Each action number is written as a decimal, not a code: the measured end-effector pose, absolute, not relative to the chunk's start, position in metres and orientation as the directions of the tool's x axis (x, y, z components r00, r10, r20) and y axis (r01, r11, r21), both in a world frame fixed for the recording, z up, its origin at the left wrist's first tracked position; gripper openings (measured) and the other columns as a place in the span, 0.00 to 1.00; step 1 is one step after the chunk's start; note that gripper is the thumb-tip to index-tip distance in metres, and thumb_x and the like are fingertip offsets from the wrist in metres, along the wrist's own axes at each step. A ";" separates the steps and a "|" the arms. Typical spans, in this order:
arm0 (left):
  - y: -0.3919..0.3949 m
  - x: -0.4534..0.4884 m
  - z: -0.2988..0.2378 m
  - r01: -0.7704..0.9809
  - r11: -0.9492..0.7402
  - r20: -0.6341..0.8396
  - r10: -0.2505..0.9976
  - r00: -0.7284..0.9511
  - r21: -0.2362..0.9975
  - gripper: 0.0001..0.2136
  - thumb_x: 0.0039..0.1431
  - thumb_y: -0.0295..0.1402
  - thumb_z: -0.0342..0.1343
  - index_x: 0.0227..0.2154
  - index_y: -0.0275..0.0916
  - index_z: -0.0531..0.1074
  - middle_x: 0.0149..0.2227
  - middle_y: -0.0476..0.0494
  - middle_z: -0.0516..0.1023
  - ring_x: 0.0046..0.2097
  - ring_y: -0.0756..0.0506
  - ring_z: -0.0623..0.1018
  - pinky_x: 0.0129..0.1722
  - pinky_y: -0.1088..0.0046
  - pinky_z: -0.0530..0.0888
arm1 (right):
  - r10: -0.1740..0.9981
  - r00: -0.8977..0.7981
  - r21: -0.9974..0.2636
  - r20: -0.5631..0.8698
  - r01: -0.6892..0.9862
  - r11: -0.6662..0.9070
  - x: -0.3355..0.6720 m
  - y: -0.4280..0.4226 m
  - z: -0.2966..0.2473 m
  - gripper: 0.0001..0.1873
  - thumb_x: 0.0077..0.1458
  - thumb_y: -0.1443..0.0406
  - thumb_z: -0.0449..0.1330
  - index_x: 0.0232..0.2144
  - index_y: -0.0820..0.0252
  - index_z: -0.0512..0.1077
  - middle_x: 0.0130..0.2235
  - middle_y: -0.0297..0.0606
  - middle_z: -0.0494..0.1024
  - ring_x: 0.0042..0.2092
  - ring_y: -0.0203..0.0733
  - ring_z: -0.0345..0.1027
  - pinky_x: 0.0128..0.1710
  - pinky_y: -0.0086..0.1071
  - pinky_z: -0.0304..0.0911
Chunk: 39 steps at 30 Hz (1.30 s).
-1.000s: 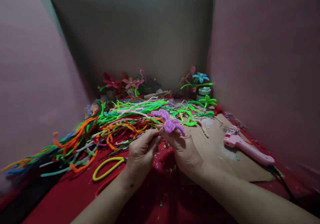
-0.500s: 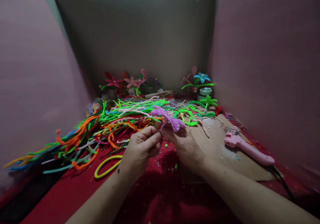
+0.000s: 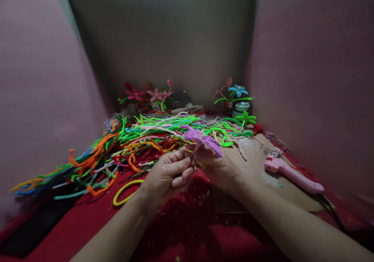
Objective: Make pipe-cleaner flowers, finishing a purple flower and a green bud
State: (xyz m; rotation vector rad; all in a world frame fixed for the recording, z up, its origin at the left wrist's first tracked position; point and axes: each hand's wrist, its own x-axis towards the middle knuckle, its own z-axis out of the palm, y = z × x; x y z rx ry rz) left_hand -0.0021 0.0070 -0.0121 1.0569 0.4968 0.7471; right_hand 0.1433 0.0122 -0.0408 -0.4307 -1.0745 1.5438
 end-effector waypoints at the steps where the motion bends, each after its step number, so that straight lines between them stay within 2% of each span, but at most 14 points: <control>1: 0.007 -0.002 -0.012 -0.300 0.289 -0.017 0.745 0.666 0.909 0.05 0.55 0.32 0.55 0.27 0.36 0.68 0.14 0.57 0.59 0.14 0.60 0.48 0.12 0.86 0.51 | 0.916 -0.295 -0.810 0.271 -0.584 0.052 0.143 0.013 -0.041 0.13 0.42 0.64 0.66 0.35 0.55 0.76 0.30 0.32 0.75 0.30 0.35 0.63 0.33 0.31 0.59; 5: 0.007 -0.003 -0.015 -0.306 0.301 -0.003 0.718 0.696 0.903 0.06 0.56 0.33 0.54 0.27 0.36 0.68 0.11 0.59 0.56 0.12 0.59 0.47 0.10 0.86 0.51 | 0.897 -0.356 -0.805 0.263 -0.593 0.001 0.145 0.014 -0.041 0.10 0.42 0.64 0.65 0.32 0.56 0.77 0.25 0.31 0.73 0.28 0.35 0.61 0.28 0.29 0.56; 12: 0.009 -0.001 -0.014 -0.294 0.367 -0.063 0.711 0.700 0.882 0.08 0.52 0.35 0.58 0.28 0.36 0.68 0.15 0.58 0.61 0.11 0.61 0.47 0.07 0.86 0.52 | 0.909 -0.321 -0.801 0.264 -0.599 0.021 0.144 0.012 -0.040 0.07 0.40 0.65 0.65 0.27 0.56 0.76 0.23 0.31 0.71 0.26 0.34 0.61 0.28 0.28 0.57; 14: 0.008 0.000 -0.012 -0.244 0.277 -0.061 0.767 0.639 0.929 0.07 0.53 0.35 0.56 0.28 0.36 0.68 0.16 0.57 0.63 0.11 0.60 0.51 0.09 0.85 0.53 | 0.932 -0.262 -0.797 0.250 -0.602 0.045 0.143 0.013 -0.041 0.08 0.39 0.66 0.65 0.28 0.57 0.76 0.22 0.31 0.71 0.26 0.34 0.61 0.28 0.28 0.58; 17: 0.005 0.004 -0.014 -0.014 -0.089 0.086 0.885 0.458 0.996 0.10 0.56 0.37 0.52 0.25 0.36 0.67 0.18 0.53 0.67 0.14 0.57 0.62 0.14 0.82 0.60 | 0.962 -0.170 -0.785 0.212 -0.616 0.064 0.142 0.016 -0.043 0.08 0.38 0.66 0.66 0.27 0.58 0.76 0.25 0.31 0.73 0.27 0.34 0.62 0.28 0.28 0.58; 19: 0.004 0.005 -0.019 0.224 -0.397 0.312 0.889 0.335 0.890 0.08 0.57 0.35 0.52 0.27 0.36 0.69 0.22 0.50 0.71 0.19 0.54 0.68 0.20 0.79 0.65 | 0.977 -0.123 -0.773 0.177 -0.632 0.060 0.141 0.016 -0.044 0.08 0.38 0.66 0.66 0.27 0.58 0.76 0.27 0.32 0.74 0.28 0.35 0.63 0.26 0.28 0.57; 21: 0.005 0.004 -0.027 0.440 -0.607 0.533 0.794 0.293 0.662 0.06 0.56 0.32 0.52 0.35 0.38 0.71 0.29 0.46 0.76 0.26 0.51 0.73 0.28 0.77 0.67 | 0.985 -0.083 -0.762 0.151 -0.645 0.062 0.139 0.015 -0.045 0.08 0.38 0.66 0.67 0.27 0.57 0.76 0.28 0.31 0.75 0.28 0.34 0.63 0.25 0.27 0.56; 24: 0.009 0.001 -0.038 0.615 -0.709 0.674 0.644 0.363 0.346 0.08 0.58 0.31 0.50 0.39 0.39 0.71 0.35 0.42 0.78 0.33 0.48 0.76 0.32 0.76 0.67 | 0.982 -0.048 -0.767 0.183 -0.632 0.113 0.135 0.012 -0.047 0.07 0.41 0.66 0.67 0.28 0.55 0.76 0.28 0.30 0.75 0.28 0.34 0.63 0.27 0.28 0.56; 27: 0.012 -0.002 -0.041 0.667 -0.711 0.697 0.596 0.400 0.225 0.08 0.60 0.30 0.47 0.38 0.39 0.71 0.33 0.43 0.78 0.33 0.48 0.76 0.31 0.77 0.66 | 0.969 -0.052 -0.785 0.243 -0.598 0.165 0.132 0.009 -0.049 0.07 0.44 0.65 0.65 0.30 0.54 0.76 0.30 0.31 0.76 0.31 0.36 0.64 0.32 0.30 0.58; 29: 0.012 -0.002 -0.038 0.675 -0.700 0.696 0.605 0.386 0.233 0.08 0.60 0.29 0.47 0.38 0.39 0.70 0.31 0.43 0.77 0.31 0.48 0.76 0.31 0.77 0.66 | 0.960 -0.065 -0.793 0.272 -0.581 0.185 0.131 0.007 -0.048 0.06 0.45 0.65 0.64 0.31 0.54 0.77 0.31 0.31 0.76 0.32 0.36 0.64 0.34 0.31 0.59; 32: 0.009 0.000 -0.030 0.665 -0.672 0.680 0.655 0.328 0.326 0.06 0.59 0.29 0.46 0.35 0.39 0.69 0.27 0.46 0.75 0.26 0.50 0.73 0.27 0.77 0.65 | 0.953 -0.130 -0.820 0.272 -0.549 0.159 0.132 0.005 -0.042 0.08 0.46 0.65 0.64 0.33 0.53 0.77 0.30 0.29 0.76 0.30 0.33 0.62 0.36 0.31 0.58; 36: 0.004 0.002 -0.022 0.590 -0.614 0.620 0.750 0.230 0.524 0.05 0.59 0.31 0.48 0.31 0.39 0.68 0.21 0.51 0.69 0.21 0.52 0.68 0.24 0.78 0.63 | 0.959 -0.144 -0.869 0.245 -0.471 0.151 0.135 0.003 -0.036 0.08 0.45 0.64 0.64 0.33 0.54 0.78 0.26 0.29 0.74 0.28 0.32 0.60 0.34 0.30 0.57; 39: 0.003 0.003 -0.020 0.459 -0.524 0.504 0.845 0.178 0.717 0.07 0.58 0.33 0.49 0.27 0.38 0.67 0.18 0.54 0.64 0.20 0.54 0.63 0.21 0.80 0.61 | 0.955 -0.125 -0.883 0.268 -0.429 0.192 0.137 0.006 -0.039 0.08 0.46 0.62 0.63 0.32 0.56 0.78 0.26 0.31 0.74 0.29 0.34 0.61 0.34 0.31 0.57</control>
